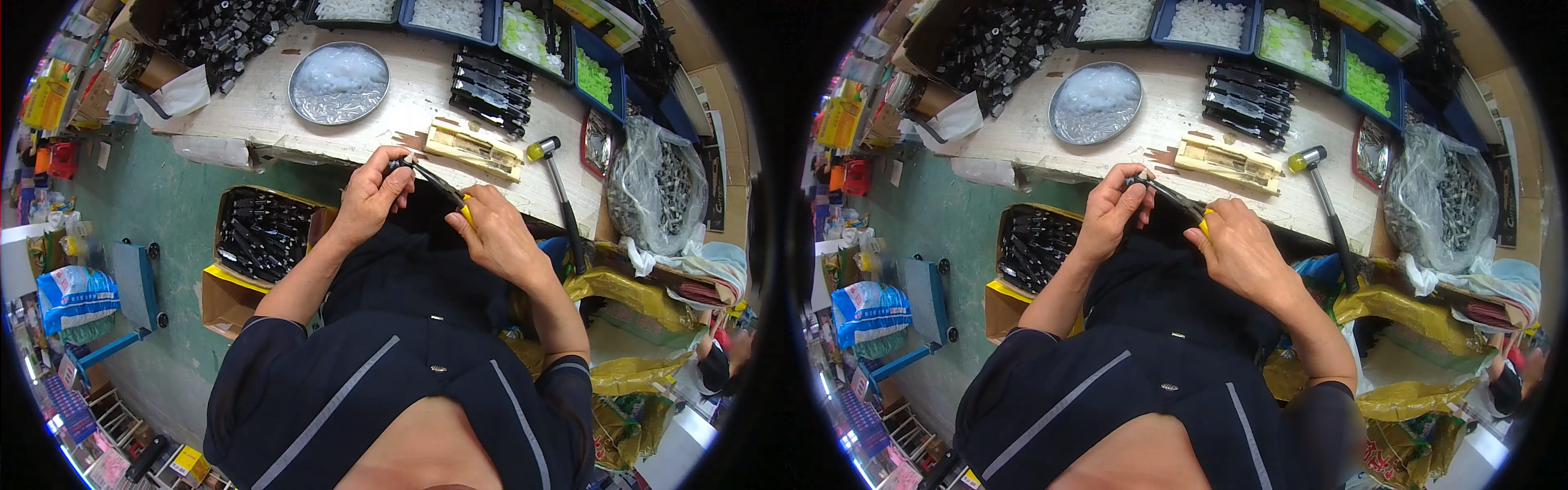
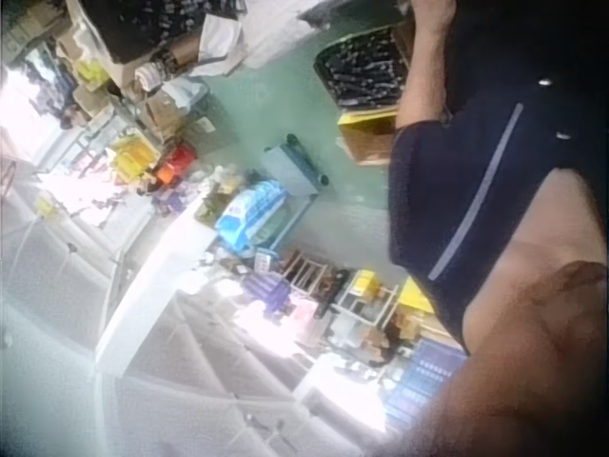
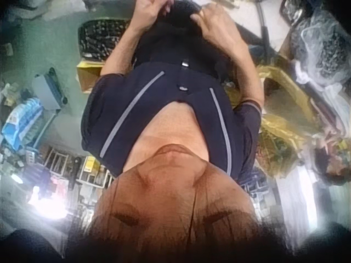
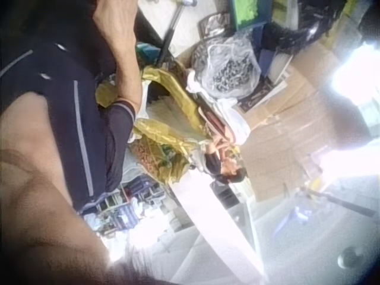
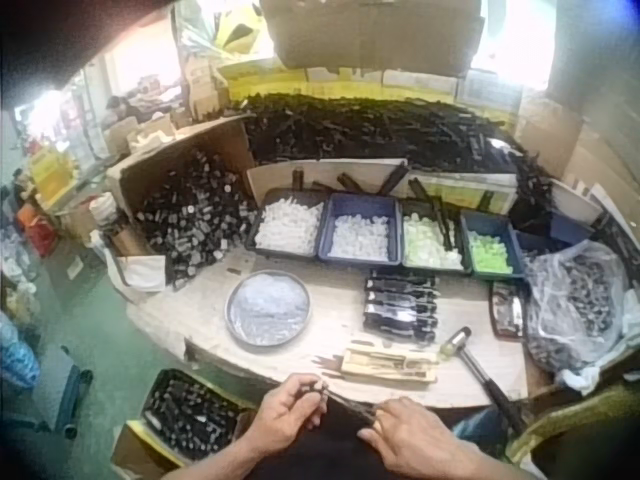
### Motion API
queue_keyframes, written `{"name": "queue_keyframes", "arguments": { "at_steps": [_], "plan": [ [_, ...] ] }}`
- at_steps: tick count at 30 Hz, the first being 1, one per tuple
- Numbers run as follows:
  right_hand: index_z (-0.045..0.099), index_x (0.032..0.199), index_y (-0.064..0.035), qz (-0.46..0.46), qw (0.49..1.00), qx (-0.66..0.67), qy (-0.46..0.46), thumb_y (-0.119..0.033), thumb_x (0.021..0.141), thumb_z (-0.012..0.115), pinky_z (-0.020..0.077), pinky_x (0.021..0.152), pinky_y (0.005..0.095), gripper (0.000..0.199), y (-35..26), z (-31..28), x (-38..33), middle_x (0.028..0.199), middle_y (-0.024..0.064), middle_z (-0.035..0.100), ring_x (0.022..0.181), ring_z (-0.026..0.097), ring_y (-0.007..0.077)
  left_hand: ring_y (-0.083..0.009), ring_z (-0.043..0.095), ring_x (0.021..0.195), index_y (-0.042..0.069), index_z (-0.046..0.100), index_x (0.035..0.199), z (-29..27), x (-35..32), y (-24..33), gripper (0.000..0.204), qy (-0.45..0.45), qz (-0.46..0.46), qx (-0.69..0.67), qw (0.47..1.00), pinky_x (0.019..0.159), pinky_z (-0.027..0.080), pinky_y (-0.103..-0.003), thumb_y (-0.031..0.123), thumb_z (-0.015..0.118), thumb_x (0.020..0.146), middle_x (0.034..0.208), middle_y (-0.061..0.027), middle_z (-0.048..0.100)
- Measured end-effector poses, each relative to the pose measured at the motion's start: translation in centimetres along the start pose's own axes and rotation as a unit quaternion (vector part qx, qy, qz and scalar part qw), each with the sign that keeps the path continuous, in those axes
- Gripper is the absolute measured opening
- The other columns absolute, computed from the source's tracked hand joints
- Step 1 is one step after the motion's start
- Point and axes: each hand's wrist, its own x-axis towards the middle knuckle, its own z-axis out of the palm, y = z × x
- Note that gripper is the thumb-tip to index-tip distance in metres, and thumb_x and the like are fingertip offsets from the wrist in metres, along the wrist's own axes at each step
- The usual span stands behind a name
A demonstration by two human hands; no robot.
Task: Assembling small plastic parts using pliers and a hammer on a factory workbench.
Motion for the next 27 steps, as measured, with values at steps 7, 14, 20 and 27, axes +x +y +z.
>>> {"name": "queue_keyframes", "arguments": {
  "at_steps": [7,14,20,27],
  "plan": [
    [0.051,0.067,0.0040,-0.007,0.999,0.032,0.024,-0.014,0.082,0.059,0.0425,0.059,0.0401,0.025,-0.1,0.7,-0.2,0.071,0.0163,0.050,0.067,0.052,0.0341,-0.0057,0.048,0.055,0.003,0.050,0.108,-0.3,0.0,-0.5,0.022,-0.006,-0.017,-0.038,0.999,0.048,0.038,-0.018,0.017,0.052,0.090,0.073,-0.0012,0.054],
    [0.058,0.082,0.0061,-0.009,0.999,0.025,-0.041,-0.021,0.081,0.060,0.0453,0.072,0.0402,0.027,0.6,1.0,0.1,0.087,0.0185,0.057,0.083,0.055,0.0352,-0.0060,0.050,0.057,0.003,0.055,0.101,-2.0,-1.7,-2.4,0.017,0.013,0.004,0.035,0.999,0.052,0.042,-0.019,0.012,0.055,0.087,0.076,-0.0005,0.055],
    [0.058,0.085,0.0057,0.045,0.997,0.042,-0.047,-0.016,0.083,0.058,0.0433,0.079,0.0395,0.022,2.3,1.4,-1.4,0.100,0.0197,0.056,0.091,0.053,0.0366,-0.0255,0.055,0.075,0.008,0.058,0.094,-8.5,-7.3,-9.3,0.023,0.118,0.139,0.549,0.816,0.064,0.041,-0.034,0.012,0.065,0.073,0.079,-0.0075,0.055],
    [0.059,0.085,0.0057,0.032,0.993,0.027,-0.110,-0.019,0.084,0.057,0.0433,0.079,0.0398,0.025,1.3,2.1,-0.9,0.100,0.0182,0.056,0.091,0.054,0.0353,-0.0198,0.046,0.092,0.018,0.062,0.087,-20.4,-20.2,-17.4,0.017,0.095,-0.086,0.800,0.586,0.080,0.032,-0.042,0.016,0.052,0.073,0.085,-0.0009,0.051]
  ]
}}
